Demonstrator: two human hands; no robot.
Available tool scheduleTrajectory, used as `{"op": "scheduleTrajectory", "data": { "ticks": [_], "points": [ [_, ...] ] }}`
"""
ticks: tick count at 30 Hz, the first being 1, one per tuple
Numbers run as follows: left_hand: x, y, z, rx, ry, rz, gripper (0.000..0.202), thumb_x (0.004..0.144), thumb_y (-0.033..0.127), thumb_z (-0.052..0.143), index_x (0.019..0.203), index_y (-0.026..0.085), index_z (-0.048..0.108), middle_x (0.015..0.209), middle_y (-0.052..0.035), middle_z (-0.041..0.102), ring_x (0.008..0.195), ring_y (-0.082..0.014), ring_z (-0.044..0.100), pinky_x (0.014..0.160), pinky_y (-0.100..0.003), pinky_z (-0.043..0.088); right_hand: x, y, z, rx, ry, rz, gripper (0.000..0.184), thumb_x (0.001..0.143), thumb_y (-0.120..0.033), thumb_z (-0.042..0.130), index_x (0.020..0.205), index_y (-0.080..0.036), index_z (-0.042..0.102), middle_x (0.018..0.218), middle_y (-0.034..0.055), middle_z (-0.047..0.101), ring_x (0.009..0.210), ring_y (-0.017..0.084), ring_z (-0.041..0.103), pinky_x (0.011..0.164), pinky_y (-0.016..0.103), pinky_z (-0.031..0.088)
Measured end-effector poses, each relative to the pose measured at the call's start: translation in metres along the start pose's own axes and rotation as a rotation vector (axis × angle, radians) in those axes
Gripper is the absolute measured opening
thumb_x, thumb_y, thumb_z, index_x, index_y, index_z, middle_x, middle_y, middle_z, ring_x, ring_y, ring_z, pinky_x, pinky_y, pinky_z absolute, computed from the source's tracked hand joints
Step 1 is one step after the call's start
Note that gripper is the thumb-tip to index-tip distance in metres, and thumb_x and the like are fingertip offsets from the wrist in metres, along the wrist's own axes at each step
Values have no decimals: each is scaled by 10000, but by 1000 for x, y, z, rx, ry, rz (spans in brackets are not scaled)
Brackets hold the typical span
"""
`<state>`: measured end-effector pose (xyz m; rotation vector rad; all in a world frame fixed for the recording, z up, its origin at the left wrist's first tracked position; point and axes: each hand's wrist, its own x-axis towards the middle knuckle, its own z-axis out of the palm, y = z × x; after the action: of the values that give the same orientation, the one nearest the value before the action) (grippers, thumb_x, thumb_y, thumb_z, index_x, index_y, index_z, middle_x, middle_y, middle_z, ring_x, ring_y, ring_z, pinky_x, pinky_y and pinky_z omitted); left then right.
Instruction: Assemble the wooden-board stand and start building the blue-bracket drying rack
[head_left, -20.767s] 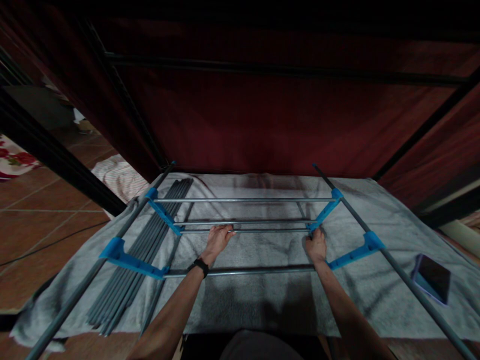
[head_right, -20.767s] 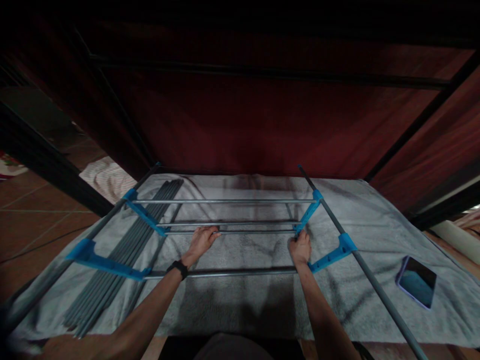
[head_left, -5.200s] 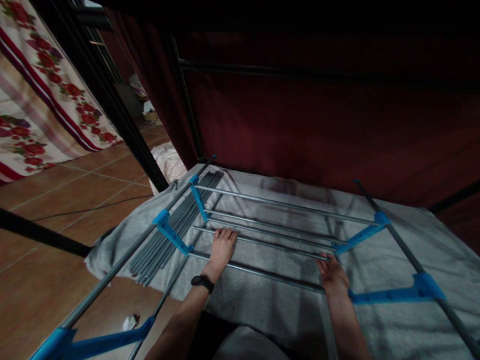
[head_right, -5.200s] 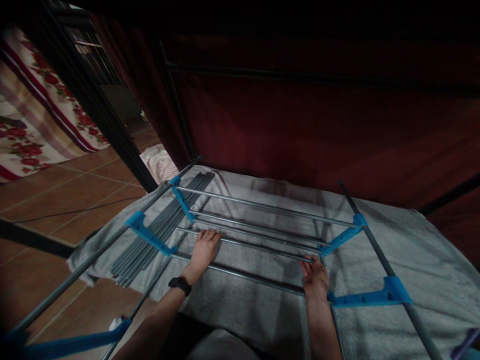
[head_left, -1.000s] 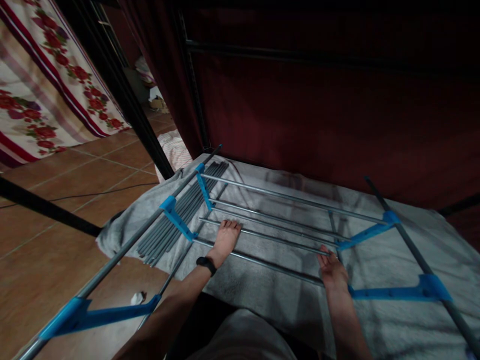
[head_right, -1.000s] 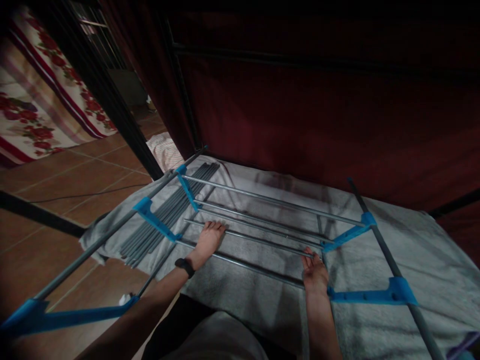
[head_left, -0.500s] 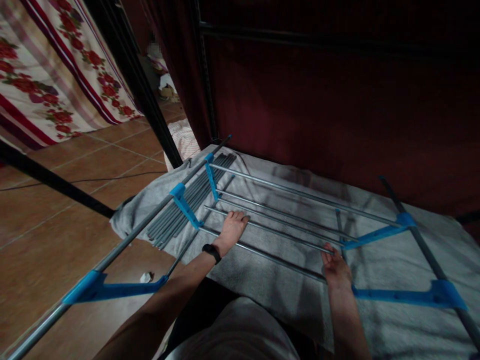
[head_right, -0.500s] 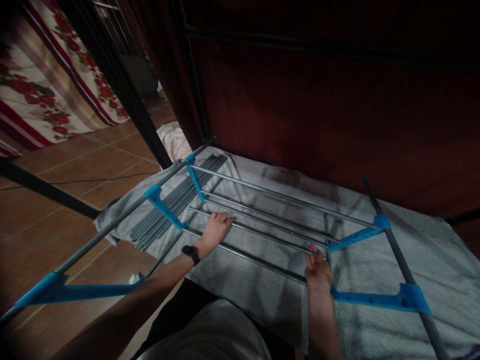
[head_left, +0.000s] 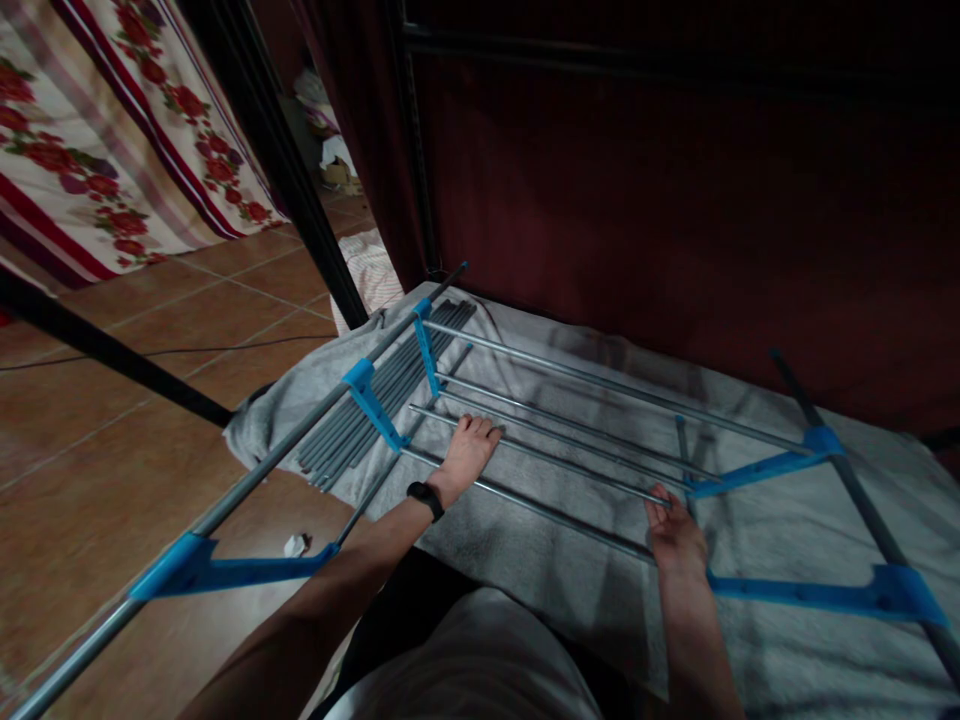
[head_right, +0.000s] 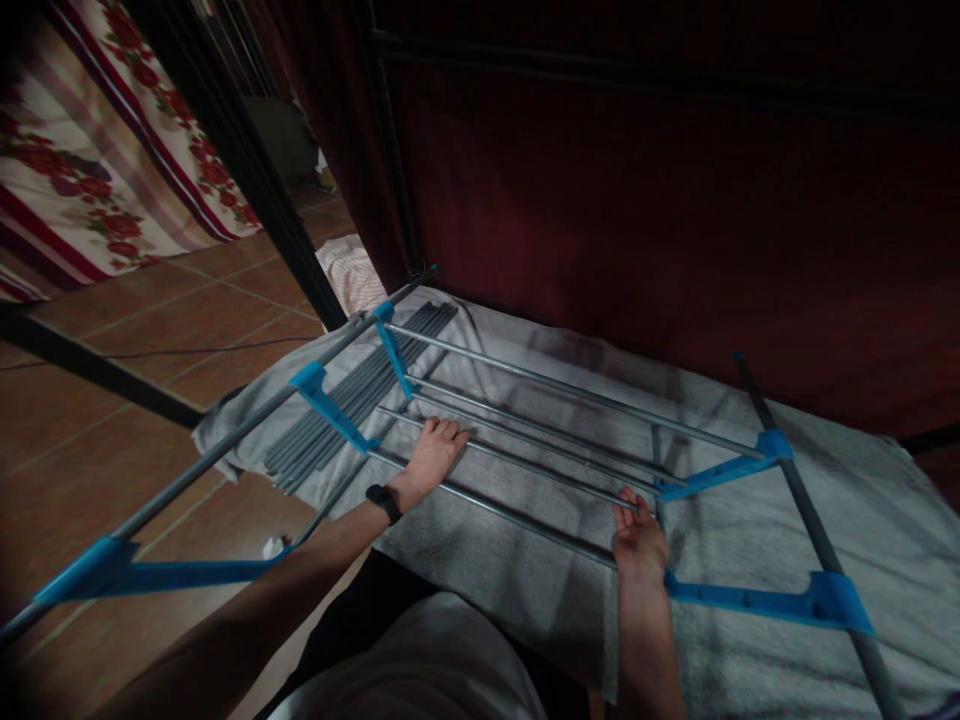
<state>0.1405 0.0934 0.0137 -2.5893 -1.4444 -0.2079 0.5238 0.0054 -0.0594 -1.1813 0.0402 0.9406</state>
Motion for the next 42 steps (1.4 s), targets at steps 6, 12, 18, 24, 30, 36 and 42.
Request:
{"op": "scheduleTrajectory", "data": {
  "ticks": [6, 12, 18, 24, 30, 36, 42],
  "points": [
    [2, -2, 5, -36, -53, 14, 237, 943, 113, 433, 1038, 174, 641, 959, -81, 642, 927, -221, 570, 888, -381, 377, 2, -3, 1, -7, 21, 38, 128, 769, -93, 524, 802, -174, 618, 870, 10, 685, 793, 89, 691, 736, 196, 579],
    [2, -2, 8, -66, -78, 1, 269, 947, 114, 421, 1093, 185, 636, 1017, -91, 657, 956, -218, 585, 875, -364, 392, 5, -4, 0, 2, 39, 60, 120, 791, -144, 456, 765, -183, 567, 902, 51, 683, 834, 131, 703, 739, 269, 597],
    [2, -1, 11, -87, -93, -25, 290, 929, 99, 446, 1135, 178, 634, 1092, -109, 659, 1018, -215, 590, 926, -363, 403, 4, -1, 2, -24, 27, 23, 70, 790, -161, 506, 815, -189, 565, 917, 21, 677, 834, 112, 690, 797, 261, 584],
    [3, -3, 10, -126, -115, -56, 330, 917, 75, 435, 1147, 180, 647, 1084, -111, 666, 1017, -217, 603, 929, -363, 422, -3, -1, 5, 16, 3, 6, 17, 826, -205, 564, 831, -190, 556, 852, -19, 672, 813, 100, 691, 829, 246, 574],
    [3, -5, 11, -162, -71, -112, 303, 912, 103, 440, 1098, 180, 667, 1058, -114, 670, 1001, -239, 604, 921, -388, 426, -5, -1, 6, 50, -5, 2, 75, 848, -256, 614, 863, -203, 563, 734, -49, 657, 788, 104, 696, 779, 250, 584],
    [1, -9, 14, -192, -31, -142, 276, 911, 147, 447, 1065, 187, 673, 1007, -101, 669, 990, -231, 599, 932, -376, 414, -3, -2, 9, 59, -2, 19, 99, 861, -263, 610, 837, -190, 547, 722, -41, 665, 753, 109, 691, 750, 247, 585],
    [1, -11, 12, -232, -17, -151, 263, 909, 167, 450, 1028, 188, 683, 1030, -99, 673, 981, -231, 600, 949, -383, 409, -10, -5, 10, 63, -49, 9, 72, 825, -212, 611, 831, -180, 547, 820, -14, 698, 825, 115, 696, 794, 244, 579]
  ]
}}
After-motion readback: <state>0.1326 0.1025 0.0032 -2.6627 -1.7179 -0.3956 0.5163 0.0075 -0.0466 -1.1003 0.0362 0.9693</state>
